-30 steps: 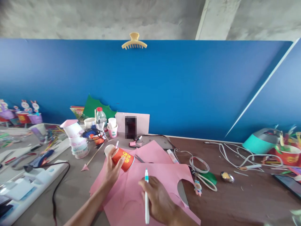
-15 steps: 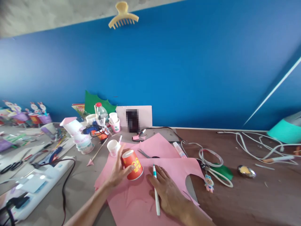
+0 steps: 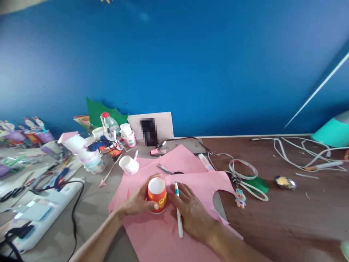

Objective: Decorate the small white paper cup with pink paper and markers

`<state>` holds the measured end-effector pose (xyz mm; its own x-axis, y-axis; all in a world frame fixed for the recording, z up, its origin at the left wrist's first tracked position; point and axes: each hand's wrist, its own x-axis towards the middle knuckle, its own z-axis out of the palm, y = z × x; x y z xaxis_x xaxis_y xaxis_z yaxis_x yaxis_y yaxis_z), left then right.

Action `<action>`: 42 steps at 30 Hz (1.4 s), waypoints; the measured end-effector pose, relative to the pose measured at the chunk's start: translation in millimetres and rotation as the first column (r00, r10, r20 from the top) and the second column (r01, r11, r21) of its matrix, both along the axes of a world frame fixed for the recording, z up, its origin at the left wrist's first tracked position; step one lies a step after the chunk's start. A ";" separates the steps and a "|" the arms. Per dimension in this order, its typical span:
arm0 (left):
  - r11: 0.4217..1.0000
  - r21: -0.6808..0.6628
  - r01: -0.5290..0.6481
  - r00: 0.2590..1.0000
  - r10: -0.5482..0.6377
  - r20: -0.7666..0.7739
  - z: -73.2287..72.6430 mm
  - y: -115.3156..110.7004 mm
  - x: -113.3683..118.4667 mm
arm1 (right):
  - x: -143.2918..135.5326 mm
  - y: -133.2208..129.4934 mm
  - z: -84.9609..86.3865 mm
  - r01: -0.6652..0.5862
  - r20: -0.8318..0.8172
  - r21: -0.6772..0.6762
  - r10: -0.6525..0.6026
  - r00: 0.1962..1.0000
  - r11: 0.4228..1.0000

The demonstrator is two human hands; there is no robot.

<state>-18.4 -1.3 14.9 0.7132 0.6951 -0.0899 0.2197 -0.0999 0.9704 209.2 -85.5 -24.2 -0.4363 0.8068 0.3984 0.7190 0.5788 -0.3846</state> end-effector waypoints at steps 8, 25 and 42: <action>0.947 0.068 0.315 0.949 -0.312 -0.053 8.1 11.2 -10.4 | -0.1 1.0 12.3 -0.035 -0.071 0.038 0.038 0.997 0.999; 0.943 0.142 0.300 0.952 -0.287 -0.108 13.0 12.9 -11.4 | 3.3 -0.4 3.0 -0.030 -0.033 0.016 0.030 0.999 0.999; 0.950 0.100 0.296 0.950 -0.282 -0.131 15.5 11.9 -10.9 | 1.8 -0.6 11.1 -0.036 -0.040 0.022 0.037 0.999 0.999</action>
